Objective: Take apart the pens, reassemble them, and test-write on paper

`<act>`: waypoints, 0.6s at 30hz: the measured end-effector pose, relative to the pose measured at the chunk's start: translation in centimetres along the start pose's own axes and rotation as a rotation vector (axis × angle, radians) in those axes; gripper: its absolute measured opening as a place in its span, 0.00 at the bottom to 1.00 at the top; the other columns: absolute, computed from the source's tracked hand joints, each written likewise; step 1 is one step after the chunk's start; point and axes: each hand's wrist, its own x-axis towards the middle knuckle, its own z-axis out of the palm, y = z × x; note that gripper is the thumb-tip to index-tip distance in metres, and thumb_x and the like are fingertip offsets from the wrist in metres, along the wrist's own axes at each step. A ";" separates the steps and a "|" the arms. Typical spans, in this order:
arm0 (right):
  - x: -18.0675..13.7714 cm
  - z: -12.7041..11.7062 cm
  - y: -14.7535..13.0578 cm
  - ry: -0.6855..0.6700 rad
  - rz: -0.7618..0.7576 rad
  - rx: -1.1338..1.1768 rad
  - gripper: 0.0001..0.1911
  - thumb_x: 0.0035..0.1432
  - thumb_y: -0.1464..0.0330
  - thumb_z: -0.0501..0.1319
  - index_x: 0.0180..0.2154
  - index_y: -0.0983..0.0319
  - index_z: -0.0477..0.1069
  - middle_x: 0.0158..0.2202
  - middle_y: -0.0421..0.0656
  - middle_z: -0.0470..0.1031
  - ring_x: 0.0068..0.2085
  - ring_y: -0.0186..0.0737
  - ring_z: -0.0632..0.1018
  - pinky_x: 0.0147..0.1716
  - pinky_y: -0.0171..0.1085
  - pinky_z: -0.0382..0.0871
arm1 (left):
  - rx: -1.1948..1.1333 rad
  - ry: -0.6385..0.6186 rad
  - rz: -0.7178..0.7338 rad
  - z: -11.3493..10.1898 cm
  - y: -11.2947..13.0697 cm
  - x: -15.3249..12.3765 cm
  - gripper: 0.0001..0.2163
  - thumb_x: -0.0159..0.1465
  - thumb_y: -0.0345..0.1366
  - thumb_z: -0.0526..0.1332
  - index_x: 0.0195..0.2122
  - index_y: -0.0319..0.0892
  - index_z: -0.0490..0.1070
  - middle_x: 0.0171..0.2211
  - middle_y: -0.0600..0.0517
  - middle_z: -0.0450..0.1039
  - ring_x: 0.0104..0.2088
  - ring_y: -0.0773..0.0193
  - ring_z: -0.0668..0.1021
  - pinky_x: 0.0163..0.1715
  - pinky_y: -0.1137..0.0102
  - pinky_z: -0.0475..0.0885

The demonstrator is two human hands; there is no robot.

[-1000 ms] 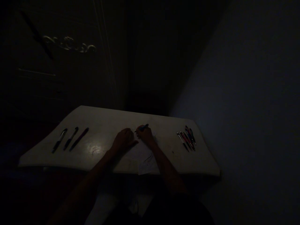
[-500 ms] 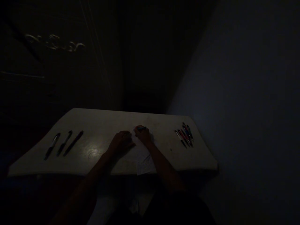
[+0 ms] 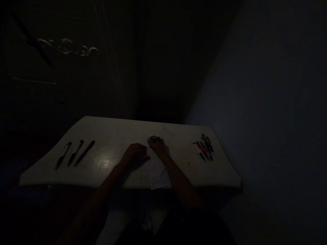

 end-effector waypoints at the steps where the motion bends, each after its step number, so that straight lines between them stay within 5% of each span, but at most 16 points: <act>1: -0.1 0.0 -0.2 -0.001 0.007 0.003 0.10 0.57 0.62 0.61 0.36 0.62 0.75 0.25 0.39 0.75 0.24 0.34 0.78 0.22 0.27 0.68 | 0.000 -0.001 -0.007 -0.1 0.1 0.0 0.12 0.61 0.45 0.64 0.33 0.41 0.76 0.39 0.46 0.77 0.42 0.57 0.76 0.43 0.62 0.68; 18: -0.1 0.2 0.7 0.056 -0.035 -0.025 0.13 0.57 0.60 0.59 0.36 0.62 0.74 0.25 0.39 0.76 0.25 0.36 0.78 0.23 0.28 0.68 | -0.009 0.008 -0.012 0.6 -0.6 0.0 0.12 0.62 0.46 0.63 0.32 0.42 0.76 0.38 0.48 0.78 0.40 0.58 0.77 0.42 0.62 0.68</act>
